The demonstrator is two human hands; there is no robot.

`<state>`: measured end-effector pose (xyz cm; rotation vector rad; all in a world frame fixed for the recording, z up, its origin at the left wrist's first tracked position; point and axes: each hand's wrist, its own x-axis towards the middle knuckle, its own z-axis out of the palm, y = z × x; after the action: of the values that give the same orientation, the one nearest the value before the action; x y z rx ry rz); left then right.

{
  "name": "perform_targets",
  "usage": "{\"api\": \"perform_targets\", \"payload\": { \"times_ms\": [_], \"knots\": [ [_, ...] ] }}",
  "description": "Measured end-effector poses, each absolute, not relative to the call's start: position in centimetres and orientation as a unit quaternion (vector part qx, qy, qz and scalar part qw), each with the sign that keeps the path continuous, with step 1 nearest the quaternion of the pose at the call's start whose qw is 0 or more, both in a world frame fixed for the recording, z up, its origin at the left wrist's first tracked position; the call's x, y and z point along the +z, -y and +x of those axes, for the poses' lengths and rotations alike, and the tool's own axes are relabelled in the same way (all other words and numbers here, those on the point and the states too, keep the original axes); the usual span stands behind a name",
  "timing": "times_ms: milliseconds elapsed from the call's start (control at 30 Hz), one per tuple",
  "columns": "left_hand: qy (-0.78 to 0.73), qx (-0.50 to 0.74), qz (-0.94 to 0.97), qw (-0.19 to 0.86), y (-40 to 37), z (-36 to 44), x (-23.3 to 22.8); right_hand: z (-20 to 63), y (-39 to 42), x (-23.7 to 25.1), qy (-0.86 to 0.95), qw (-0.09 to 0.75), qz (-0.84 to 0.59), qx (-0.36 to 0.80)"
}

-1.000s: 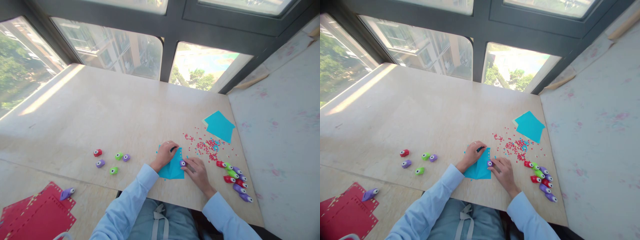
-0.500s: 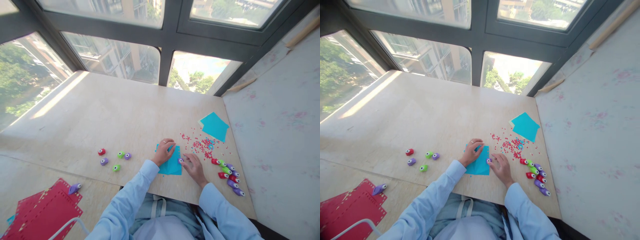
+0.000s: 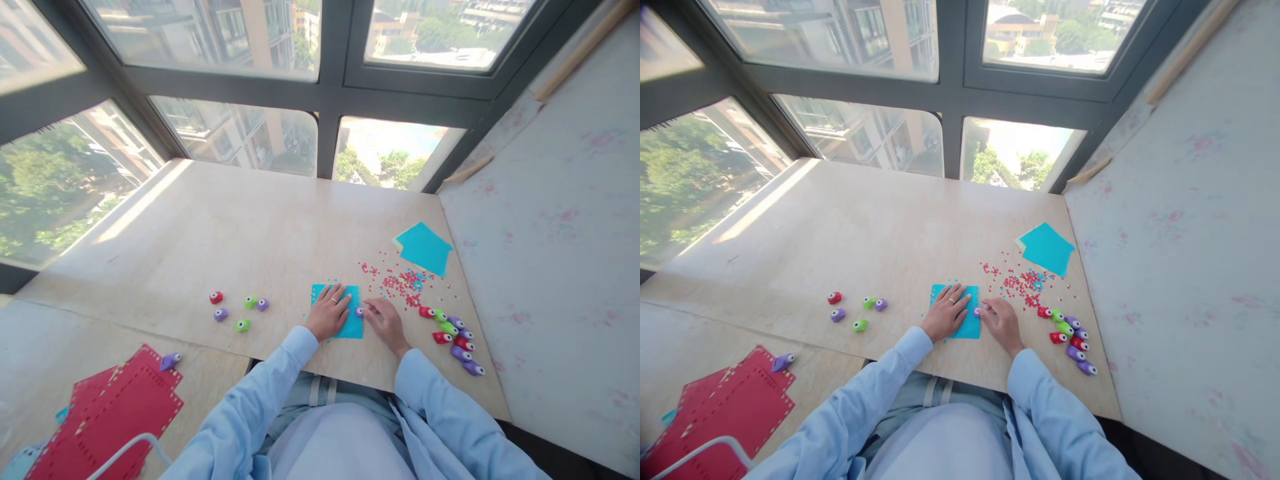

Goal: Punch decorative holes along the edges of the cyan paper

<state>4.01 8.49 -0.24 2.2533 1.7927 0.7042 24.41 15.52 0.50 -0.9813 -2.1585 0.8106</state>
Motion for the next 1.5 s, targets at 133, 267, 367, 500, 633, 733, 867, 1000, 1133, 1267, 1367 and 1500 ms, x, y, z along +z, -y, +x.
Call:
{"api": "perform_targets", "payload": {
  "times_ms": [133,267,367,500,633,733,867,1000,1133,1267,1367,1500],
  "knots": [
    [-0.607,0.236,0.755,0.083,-8.7,4.2,-0.5,24.4,-15.5,0.7,0.822,0.302,-0.366,0.316],
    [-0.607,0.234,0.755,0.086,-8.9,4.1,-0.4,24.4,-15.6,0.5,0.822,0.300,-0.364,0.319],
    [-0.610,0.237,0.751,0.092,-9.0,4.1,-0.4,24.4,-15.7,0.5,0.828,0.300,-0.358,0.312],
    [-0.615,0.261,0.737,0.102,-9.2,4.0,-0.4,24.5,-15.7,0.5,0.834,0.304,-0.344,0.307],
    [-0.613,0.270,0.735,0.110,-9.2,4.0,-0.4,24.7,-15.7,0.5,0.833,0.301,-0.344,0.311],
    [-0.610,0.268,0.737,0.111,-9.2,3.9,-0.4,24.7,-15.7,0.5,0.828,0.304,-0.345,0.321],
    [-0.610,0.272,0.736,0.114,-9.2,3.9,-0.3,24.7,-15.6,0.8,0.812,0.300,-0.362,0.346],
    [-0.611,0.273,0.733,0.116,-9.2,3.9,-0.3,24.6,-15.7,0.7,0.800,0.290,-0.378,0.365],
    [-0.613,0.270,0.733,0.117,-9.3,3.9,-0.4,24.4,-16.1,0.5,0.773,0.270,-0.424,0.388],
    [-0.615,0.270,0.731,0.119,-9.3,3.9,-0.5,24.3,-16.6,0.7,0.743,0.230,-0.471,0.416],
    [-0.614,0.272,0.731,0.119,-9.3,4.0,-0.6,24.3,-16.6,1.5,0.739,0.198,-0.471,0.439],
    [-0.616,0.272,0.729,0.124,-9.3,4.0,-0.6,24.3,-15.7,2.6,0.742,0.159,-0.459,0.461]
  ]
}}
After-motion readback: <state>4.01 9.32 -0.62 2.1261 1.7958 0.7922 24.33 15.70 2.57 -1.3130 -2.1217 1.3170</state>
